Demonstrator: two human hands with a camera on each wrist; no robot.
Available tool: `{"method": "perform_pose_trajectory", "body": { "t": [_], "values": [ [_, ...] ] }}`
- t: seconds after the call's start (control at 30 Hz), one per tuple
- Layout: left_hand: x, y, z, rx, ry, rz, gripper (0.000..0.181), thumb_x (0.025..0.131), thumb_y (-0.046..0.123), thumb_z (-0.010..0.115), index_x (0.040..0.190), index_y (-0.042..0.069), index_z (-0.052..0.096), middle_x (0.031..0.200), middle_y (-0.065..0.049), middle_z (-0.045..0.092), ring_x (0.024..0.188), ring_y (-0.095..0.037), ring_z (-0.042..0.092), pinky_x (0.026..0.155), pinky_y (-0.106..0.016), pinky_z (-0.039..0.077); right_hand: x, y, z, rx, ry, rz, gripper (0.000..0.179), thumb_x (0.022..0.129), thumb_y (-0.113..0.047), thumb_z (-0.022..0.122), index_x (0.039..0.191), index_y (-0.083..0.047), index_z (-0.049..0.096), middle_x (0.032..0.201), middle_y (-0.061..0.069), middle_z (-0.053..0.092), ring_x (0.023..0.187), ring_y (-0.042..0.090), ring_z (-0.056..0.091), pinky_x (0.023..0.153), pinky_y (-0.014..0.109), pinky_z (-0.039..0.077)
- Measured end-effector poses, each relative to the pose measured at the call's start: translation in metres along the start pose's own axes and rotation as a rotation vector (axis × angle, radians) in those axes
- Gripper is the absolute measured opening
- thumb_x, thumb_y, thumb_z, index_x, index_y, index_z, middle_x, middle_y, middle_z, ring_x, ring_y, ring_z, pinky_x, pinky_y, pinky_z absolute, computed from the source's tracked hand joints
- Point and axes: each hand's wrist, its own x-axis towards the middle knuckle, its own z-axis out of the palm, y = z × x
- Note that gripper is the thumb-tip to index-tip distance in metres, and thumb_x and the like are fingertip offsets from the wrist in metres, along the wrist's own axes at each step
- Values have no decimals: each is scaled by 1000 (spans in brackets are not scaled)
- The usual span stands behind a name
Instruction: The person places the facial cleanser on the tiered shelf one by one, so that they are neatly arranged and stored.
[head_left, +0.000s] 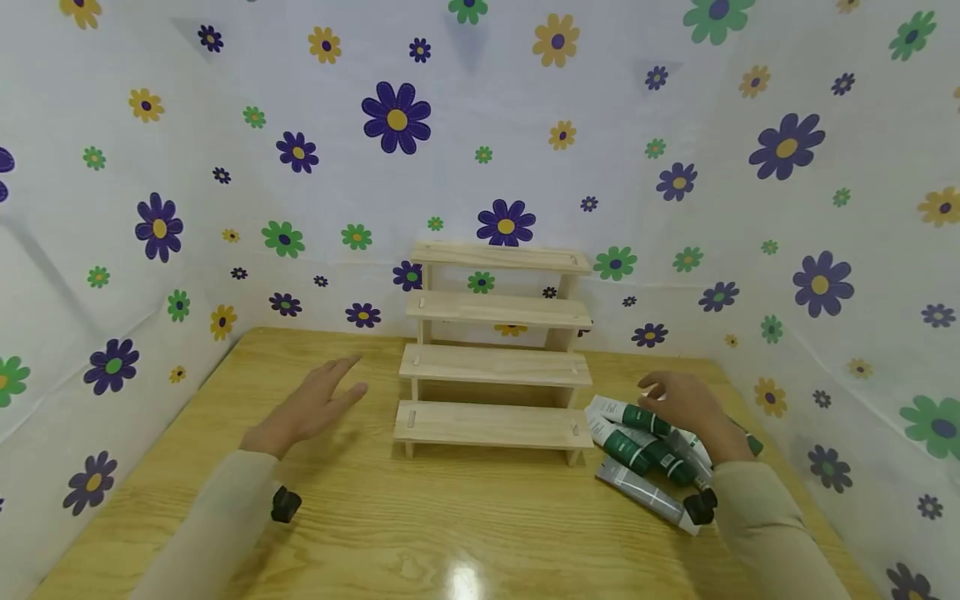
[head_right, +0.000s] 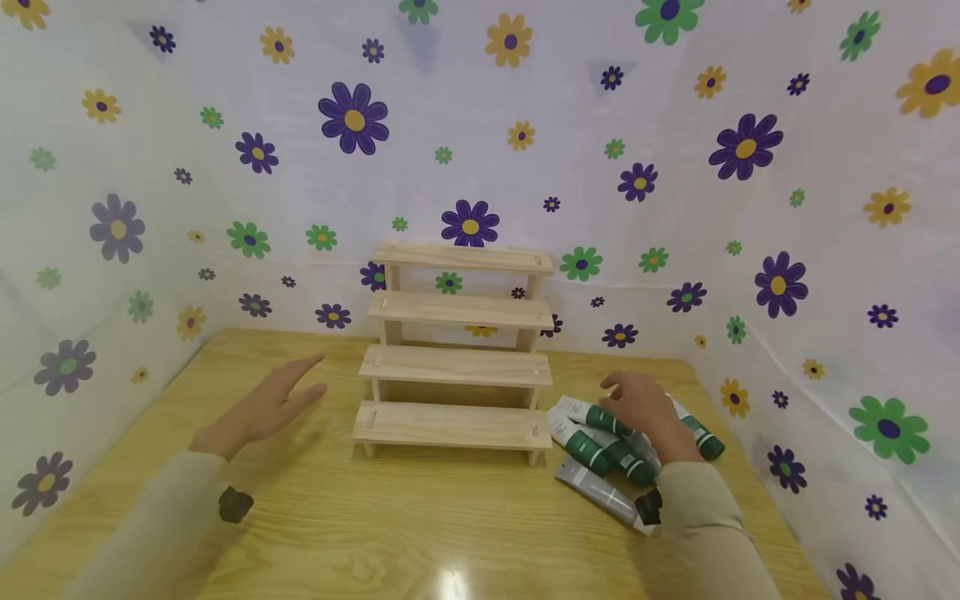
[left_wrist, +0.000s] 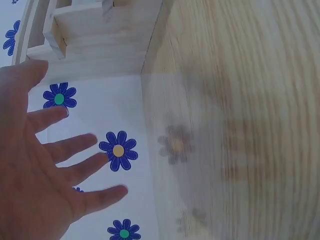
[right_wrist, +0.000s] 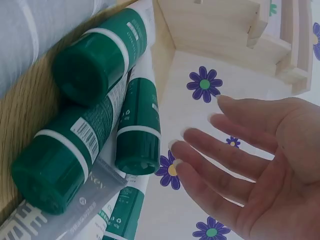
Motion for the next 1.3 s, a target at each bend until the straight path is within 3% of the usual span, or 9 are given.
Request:
{"method": "perform_pose_trajectory", "body": {
  "t": [0.13,0.3,0.5,0.63,0.87,1.1,1.3],
  "values": [
    [2,4,5,-106,-40,15,63,109,45,46,160,9,36,163,-23,39,144,-51,40,116,-72,34,3,-3,0,47,-9,-48,25,93,-11,72,114,4,72,99,23,76,87,35,72,77,51,61],
    [1,11,13,-184,-84,12,59,108,43,52,155,8,45,151,-20,55,126,-41,60,105,-62,51,5,-8,2,124,-92,-25,23,93,-10,73,113,3,73,98,21,77,79,26,73,70,42,61],
    [1,19,28,-279,-126,-39,63,106,40,56,157,7,39,145,-23,56,111,-28,65,88,-43,62,7,-10,7,130,-131,-37,23,92,-8,74,113,2,74,100,21,77,77,22,72,67,38,61],
    [1,21,39,-368,-158,-75,64,105,39,60,157,8,39,143,-21,56,107,-24,65,80,-35,63,9,-12,11,129,-139,-22,21,91,-8,75,110,0,75,100,19,77,85,25,71,75,42,62],
    [-1,28,51,-527,-215,-119,69,100,37,68,157,10,40,142,-22,54,102,-20,67,80,-36,64,8,-13,19,123,-175,24,20,90,-8,76,109,-1,75,98,17,77,87,25,72,79,43,62],
    [-2,29,61,-677,-232,-64,67,102,15,66,157,0,31,133,-28,46,90,-19,72,76,-36,66,6,-14,26,123,-164,-5,18,89,-8,77,106,0,75,93,15,77,77,20,70,70,39,61],
    [1,36,60,-707,-237,-63,61,102,6,63,154,-3,32,129,-28,45,82,-18,69,73,-35,66,6,-13,30,148,-151,-7,18,88,-6,78,104,1,76,91,15,77,76,19,70,70,37,61]
  ]
}}
